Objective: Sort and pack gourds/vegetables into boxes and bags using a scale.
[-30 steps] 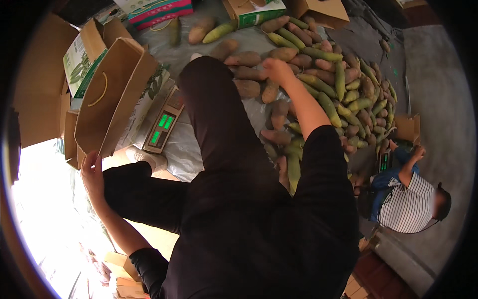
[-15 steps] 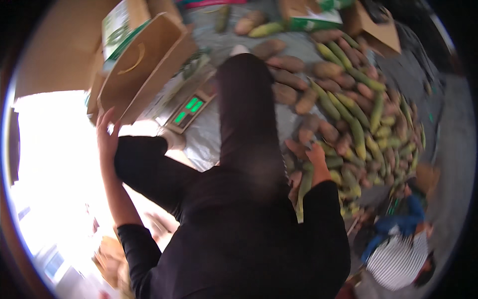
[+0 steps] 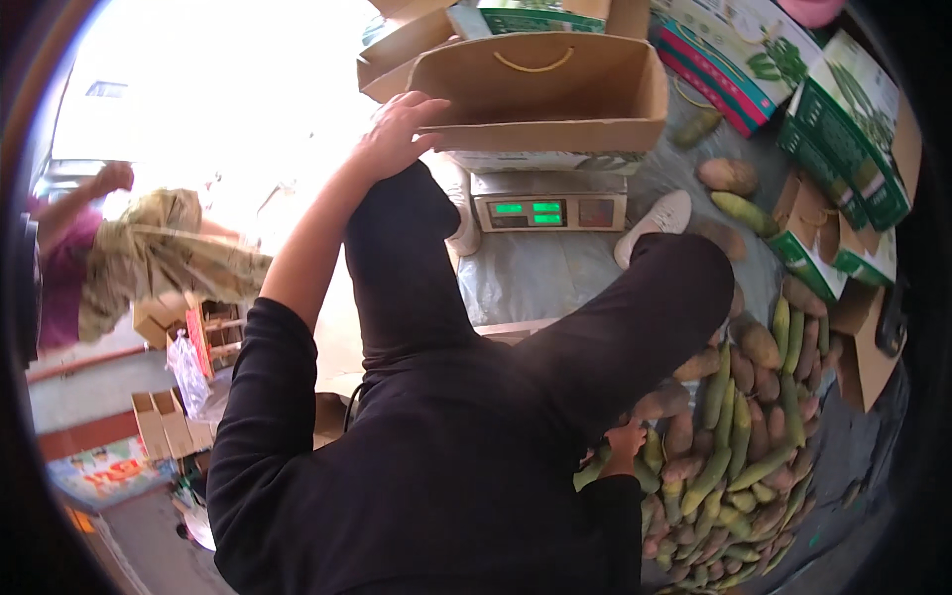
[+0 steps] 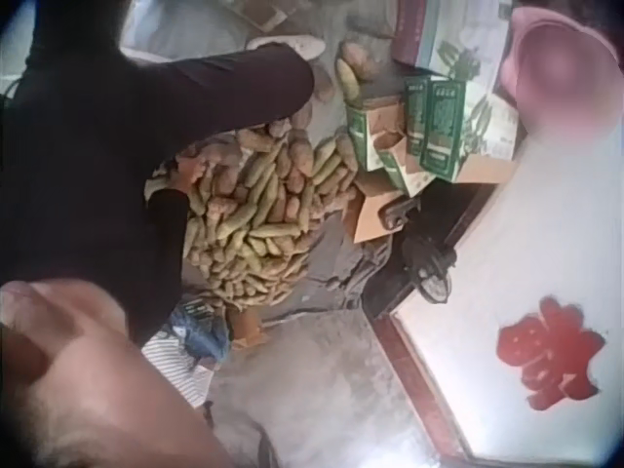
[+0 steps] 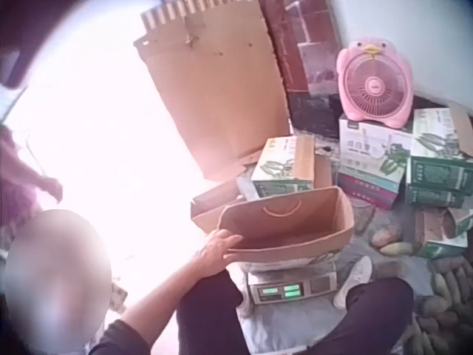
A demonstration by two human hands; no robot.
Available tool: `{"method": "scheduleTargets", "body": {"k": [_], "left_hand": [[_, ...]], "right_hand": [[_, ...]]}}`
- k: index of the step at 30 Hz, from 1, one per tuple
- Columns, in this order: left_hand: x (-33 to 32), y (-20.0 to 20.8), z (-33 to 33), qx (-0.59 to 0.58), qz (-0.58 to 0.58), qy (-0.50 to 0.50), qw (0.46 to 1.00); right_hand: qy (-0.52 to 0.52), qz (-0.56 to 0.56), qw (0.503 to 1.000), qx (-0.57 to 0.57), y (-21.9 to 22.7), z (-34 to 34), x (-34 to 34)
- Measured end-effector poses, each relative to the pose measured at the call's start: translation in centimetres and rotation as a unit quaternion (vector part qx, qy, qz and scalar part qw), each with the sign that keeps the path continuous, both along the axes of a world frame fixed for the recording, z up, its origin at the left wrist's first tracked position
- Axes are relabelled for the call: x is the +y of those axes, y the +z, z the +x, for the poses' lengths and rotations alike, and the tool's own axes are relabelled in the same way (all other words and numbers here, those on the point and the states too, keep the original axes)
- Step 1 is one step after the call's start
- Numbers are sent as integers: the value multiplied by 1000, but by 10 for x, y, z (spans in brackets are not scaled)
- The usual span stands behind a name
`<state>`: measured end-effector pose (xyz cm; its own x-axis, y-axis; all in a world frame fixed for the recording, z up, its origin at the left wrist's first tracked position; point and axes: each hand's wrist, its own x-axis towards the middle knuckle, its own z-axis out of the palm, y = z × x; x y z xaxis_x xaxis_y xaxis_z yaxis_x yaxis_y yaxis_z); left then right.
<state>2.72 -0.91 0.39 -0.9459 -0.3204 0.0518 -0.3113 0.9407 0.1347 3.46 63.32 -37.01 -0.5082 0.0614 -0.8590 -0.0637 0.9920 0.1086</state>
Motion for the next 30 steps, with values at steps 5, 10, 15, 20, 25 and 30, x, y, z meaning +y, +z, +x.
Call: {"method": "scheduleTargets", "body": {"k": [5,10,15,20,25,30], "left_hand": [[-2,-7,-5,5,-4,21,1000],[5,5,-12,-41,-26,43,998],[17,10,-20,-117,33,64,991],[20,-6,-38,-165,31,82,982],[10,-62,-57,-170,68,82,980],[9,-64,-48,-166,33,63,984]], "right_hand": [[-68,-105,988,93,-12,10,4],[-139,-145,978,55,13,-24,-16],[-250,-165,954,20,52,-60,-2],[-372,-173,912,-17,107,-61,-26],[-370,-415,821,132,139,-147,-17],[-137,-470,811,319,271,-242,-116]]}}
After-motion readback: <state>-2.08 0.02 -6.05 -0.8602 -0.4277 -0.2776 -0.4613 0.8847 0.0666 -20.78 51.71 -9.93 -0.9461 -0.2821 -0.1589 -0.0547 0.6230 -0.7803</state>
